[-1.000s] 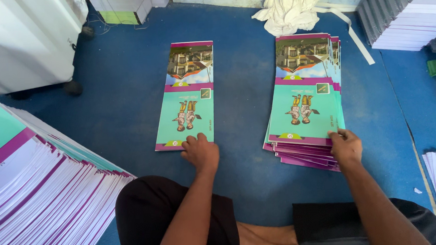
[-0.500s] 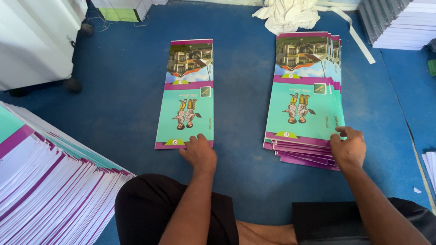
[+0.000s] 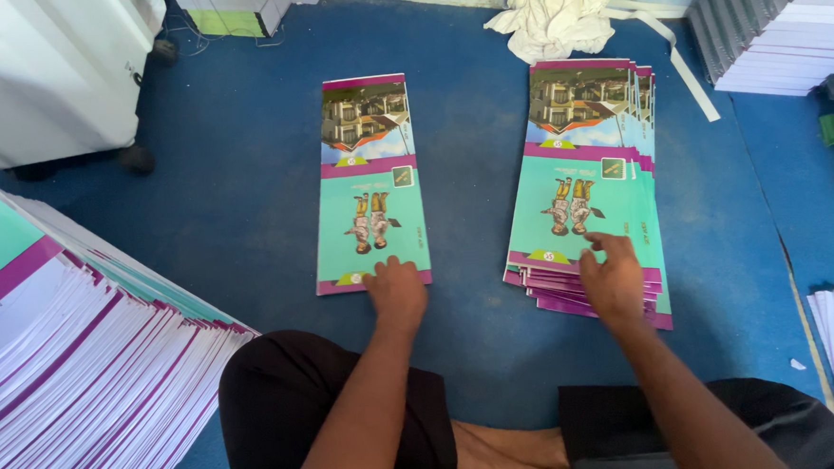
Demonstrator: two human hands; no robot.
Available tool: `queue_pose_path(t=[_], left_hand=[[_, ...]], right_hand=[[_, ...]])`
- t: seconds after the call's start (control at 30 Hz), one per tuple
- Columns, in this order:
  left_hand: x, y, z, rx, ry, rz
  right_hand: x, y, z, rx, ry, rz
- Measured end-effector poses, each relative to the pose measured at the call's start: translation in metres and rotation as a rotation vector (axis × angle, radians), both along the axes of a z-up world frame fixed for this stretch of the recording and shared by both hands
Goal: The person sits on the floor and repeatedly picks up a book from a left stack, places it onto a right stack, and aligns the edges. The person then gathers the combined stack, aligns it, and presses the spine to flatten it.
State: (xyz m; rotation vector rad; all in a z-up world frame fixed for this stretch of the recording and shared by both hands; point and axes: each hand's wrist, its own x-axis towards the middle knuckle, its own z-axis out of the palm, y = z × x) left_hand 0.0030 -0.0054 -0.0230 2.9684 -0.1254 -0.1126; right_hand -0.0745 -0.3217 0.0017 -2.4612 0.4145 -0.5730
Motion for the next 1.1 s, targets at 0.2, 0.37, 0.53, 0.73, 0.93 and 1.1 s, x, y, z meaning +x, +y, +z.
queue_pose_path(t=[0.2, 0.37, 0.53, 0.73, 0.93, 1.1], left_hand=[[-0.011, -0.006, 0.008, -0.099, 0.061, -0.039], [-0.012, -0.007, 0.017, -0.131, 0.183, -0.058], [-0.017, -0.013, 0.009, -0.191, 0.163, -0.126], [-0.018, -0.015, 0.005, -0.284, 0.089, -0.179], [-0.016, -0.017, 0.016, -0.325, 0.201, -0.142], [-0.017, -0.016, 0.019, -0.390, 0.134, -0.097]], right_hand=[[0.005, 0.055, -0.006, 0.079, -0.172, 0.163], [0.016, 0.093, -0.011, 0.263, -0.159, 0.257], [0.031, 0.125, -0.025, 0.473, 0.080, 0.250], [0.051, 0.138, -0.069, 0.526, 0.270, 0.166], [0.070, 0.130, -0.106, 0.352, 0.291, 0.171], [0.071, 0.124, -0.098, 0.452, 0.463, 0.206]])
